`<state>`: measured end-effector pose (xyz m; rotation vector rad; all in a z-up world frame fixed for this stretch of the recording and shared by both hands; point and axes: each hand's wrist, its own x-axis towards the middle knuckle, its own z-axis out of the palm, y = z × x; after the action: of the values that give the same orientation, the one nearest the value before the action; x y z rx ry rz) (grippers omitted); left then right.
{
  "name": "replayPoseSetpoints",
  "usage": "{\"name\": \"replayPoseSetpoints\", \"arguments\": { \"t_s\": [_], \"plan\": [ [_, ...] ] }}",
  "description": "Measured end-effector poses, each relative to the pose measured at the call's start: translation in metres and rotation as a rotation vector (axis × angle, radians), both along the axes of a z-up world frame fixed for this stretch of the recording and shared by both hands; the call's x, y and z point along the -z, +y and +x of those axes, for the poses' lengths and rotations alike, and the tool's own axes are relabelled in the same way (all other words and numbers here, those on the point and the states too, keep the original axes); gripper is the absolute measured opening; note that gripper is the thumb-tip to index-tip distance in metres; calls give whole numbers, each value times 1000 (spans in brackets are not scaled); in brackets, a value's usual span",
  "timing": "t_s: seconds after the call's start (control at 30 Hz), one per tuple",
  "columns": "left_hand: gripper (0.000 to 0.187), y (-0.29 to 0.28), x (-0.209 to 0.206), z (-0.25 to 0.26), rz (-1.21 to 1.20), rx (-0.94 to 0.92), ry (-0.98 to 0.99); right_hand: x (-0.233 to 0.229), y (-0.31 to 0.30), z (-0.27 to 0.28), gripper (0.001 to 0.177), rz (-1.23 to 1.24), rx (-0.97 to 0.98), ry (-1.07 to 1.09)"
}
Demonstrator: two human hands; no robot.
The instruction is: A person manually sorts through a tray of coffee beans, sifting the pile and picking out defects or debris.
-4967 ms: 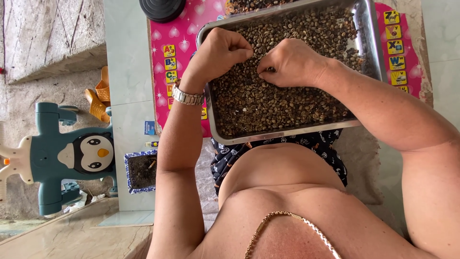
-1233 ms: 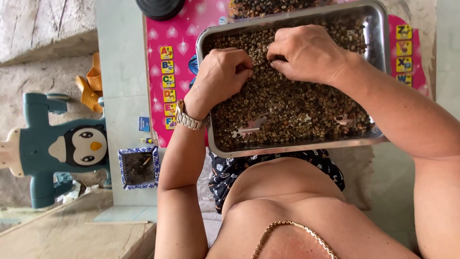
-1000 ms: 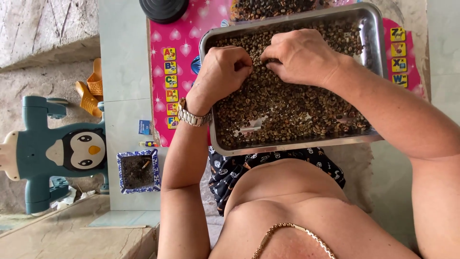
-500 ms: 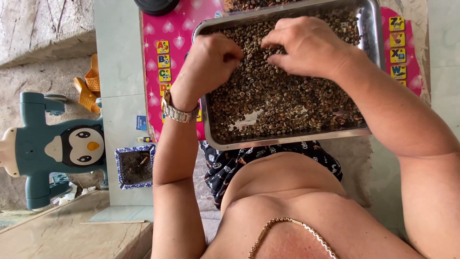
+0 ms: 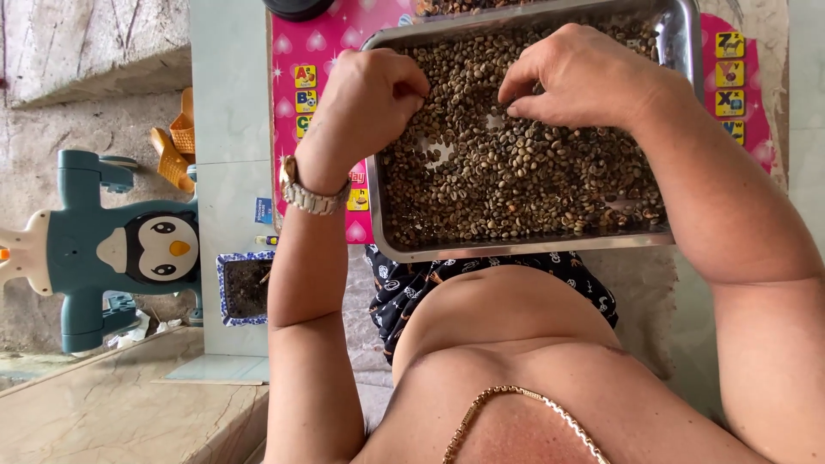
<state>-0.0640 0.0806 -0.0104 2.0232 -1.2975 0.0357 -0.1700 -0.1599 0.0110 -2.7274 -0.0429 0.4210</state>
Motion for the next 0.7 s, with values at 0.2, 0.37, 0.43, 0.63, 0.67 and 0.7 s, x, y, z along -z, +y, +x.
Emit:
{"name": "replayPoseSetpoints", "arguments": {
  "t_s": [0.2, 0.37, 0.43, 0.63, 0.67, 0.7],
  "plan": [
    [18, -31, 17, -1, -25, 179, -32, 43, -14, 8, 11, 13, -160, -405],
    [20, -46, 31, 5, 157, 148, -77, 59, -4, 11, 15, -3, -258, -573],
    [18, -40, 32, 6, 107, 160, -35, 62, 0, 11, 12, -39, -264, -610],
    [18, -28, 28, 12, 16, 217, 47, 72, 5, 21, 11, -79, -292, -580],
    [20, -25, 26, 10, 23, 216, 34, 71, 9, 20, 9, -119, -281, -563],
    [20, -25, 27, 7, 22, 211, 33, 73, 9, 19, 9, -118, -287, -564]
  ]
}}
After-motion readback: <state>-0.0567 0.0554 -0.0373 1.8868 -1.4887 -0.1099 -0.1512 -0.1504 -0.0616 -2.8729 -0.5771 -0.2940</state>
